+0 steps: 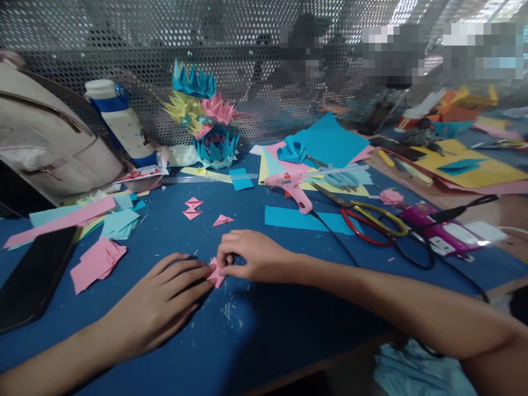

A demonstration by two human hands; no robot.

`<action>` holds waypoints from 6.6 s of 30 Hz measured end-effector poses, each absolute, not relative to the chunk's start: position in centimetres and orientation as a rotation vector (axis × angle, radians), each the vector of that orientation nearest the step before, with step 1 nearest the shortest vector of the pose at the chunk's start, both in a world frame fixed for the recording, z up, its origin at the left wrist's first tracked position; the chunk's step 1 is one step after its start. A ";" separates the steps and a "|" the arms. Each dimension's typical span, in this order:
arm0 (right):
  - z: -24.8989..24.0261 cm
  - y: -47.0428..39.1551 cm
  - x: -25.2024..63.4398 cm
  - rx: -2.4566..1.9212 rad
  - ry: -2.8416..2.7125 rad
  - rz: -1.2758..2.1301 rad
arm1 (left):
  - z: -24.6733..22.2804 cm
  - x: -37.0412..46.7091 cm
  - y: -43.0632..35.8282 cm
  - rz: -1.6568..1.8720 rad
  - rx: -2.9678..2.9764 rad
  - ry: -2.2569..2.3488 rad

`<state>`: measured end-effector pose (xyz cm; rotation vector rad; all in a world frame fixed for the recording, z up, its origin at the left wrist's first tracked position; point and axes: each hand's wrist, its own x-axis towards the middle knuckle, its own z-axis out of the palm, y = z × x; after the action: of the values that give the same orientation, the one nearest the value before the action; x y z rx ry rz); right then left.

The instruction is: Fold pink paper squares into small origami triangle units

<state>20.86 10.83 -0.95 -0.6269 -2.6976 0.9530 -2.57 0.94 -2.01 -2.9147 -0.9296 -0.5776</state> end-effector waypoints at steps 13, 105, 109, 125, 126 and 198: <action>-1.4 10.1 20.5 -0.758 -2.692 0.859 | -2.2 -2.8 0.8 -0.551 -2.903 -0.889; -1.4 12.0 21.8 -0.171 -2.671 0.843 | -2.5 -1.8 0.3 -0.580 -2.939 -1.013; -1.1 12.0 22.3 0.119 -2.704 0.274 | -2.3 -1.9 0.4 -0.528 -2.914 -1.047; -1.2 11.9 22.4 -0.019 -2.685 -0.183 | -1.7 -2.0 0.6 -0.358 -2.891 -1.070; -1.2 11.8 22.4 -0.028 -2.688 -0.179 | -1.8 -2.0 0.6 -0.362 -2.885 -1.055; -1.5 11.0 21.8 -0.293 -2.735 0.143 | -2.0 -2.7 1.1 -0.387 -2.828 -0.845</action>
<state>21.83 11.02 -1.54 -0.2935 -2.7348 0.1434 -2.68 1.08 -2.04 -2.8278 -0.8451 -0.3870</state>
